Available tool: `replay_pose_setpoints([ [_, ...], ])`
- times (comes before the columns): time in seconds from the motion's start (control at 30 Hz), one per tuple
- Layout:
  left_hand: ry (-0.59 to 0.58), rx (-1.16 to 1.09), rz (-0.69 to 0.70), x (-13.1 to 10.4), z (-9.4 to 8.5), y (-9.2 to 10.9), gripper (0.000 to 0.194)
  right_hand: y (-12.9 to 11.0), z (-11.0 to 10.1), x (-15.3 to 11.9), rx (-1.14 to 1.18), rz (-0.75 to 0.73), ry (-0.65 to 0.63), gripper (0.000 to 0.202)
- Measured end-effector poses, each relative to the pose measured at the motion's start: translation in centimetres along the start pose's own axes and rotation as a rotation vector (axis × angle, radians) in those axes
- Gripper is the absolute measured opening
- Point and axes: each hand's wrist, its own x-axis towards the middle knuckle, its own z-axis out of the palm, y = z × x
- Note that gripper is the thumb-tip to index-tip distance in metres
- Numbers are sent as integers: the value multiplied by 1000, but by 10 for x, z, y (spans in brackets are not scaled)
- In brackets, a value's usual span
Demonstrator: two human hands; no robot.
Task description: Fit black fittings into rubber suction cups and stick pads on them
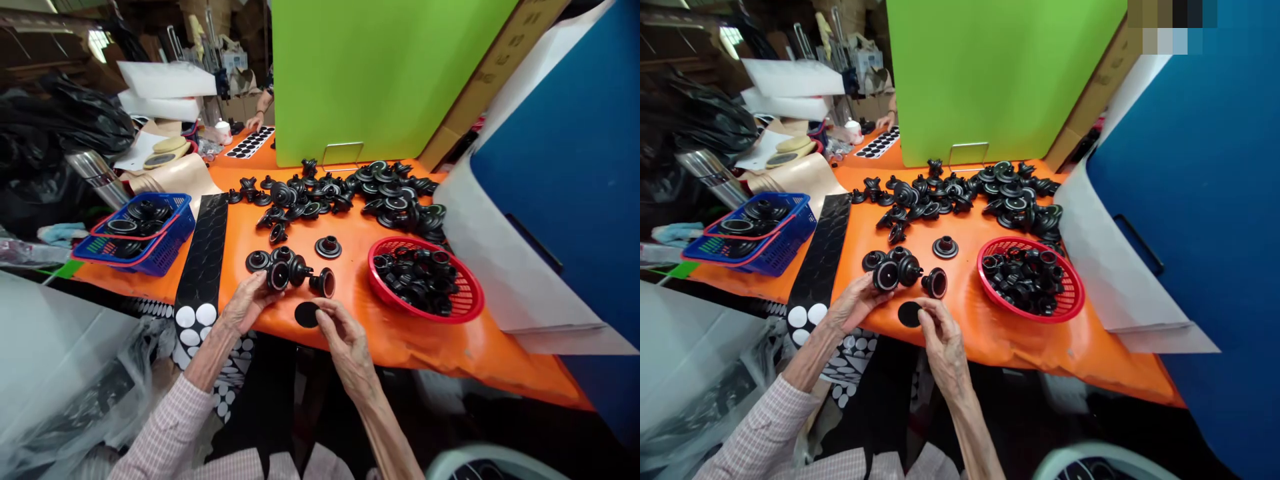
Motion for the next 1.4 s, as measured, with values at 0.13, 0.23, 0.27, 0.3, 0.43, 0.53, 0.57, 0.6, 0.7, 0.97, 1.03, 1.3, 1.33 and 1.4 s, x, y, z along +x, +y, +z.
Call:
replay_pose_setpoints([
  [0.13,97,26,-55,-6,-5,7,37,-5,5,3,7,6,-41,20],
  [0.23,88,99,-61,-9,-3,9,39,-3,10,4,-15,-9,-42,20],
  [0.27,86,123,-42,-10,-1,9,42,-3,13,4,-8,-4,-46,20],
  [0.3,90,145,-24,-10,0,8,45,-2,16,6,4,-6,-44,20],
  [0.43,117,191,-6,-14,1,5,51,2,31,22,-154,-219,63,33],
  [0.53,99,182,-9,-18,-3,5,51,11,43,38,-396,-428,27,50],
  [0.57,99,175,-9,-20,-4,6,50,14,47,42,-435,-472,-14,53],
  [0.6,104,164,-9,-21,-5,6,50,18,51,45,-454,-505,-42,53],
  [0.7,145,80,16,-24,-7,2,46,27,62,47,-487,-548,10,49],
  [0.97,443,164,375,-22,-19,9,44,31,59,45,-610,-485,220,44],
  [1.03,343,166,326,-26,-21,16,41,26,51,51,-593,-451,206,40],
  [1.3,118,118,-12,-50,-16,12,30,-12,13,37,-316,-270,131,21],
  [1.33,97,129,-15,-53,-16,10,33,-16,13,29,-252,-218,95,22],
  [1.4,65,129,-19,-58,-14,8,41,-24,16,16,-113,-120,30,26],
])
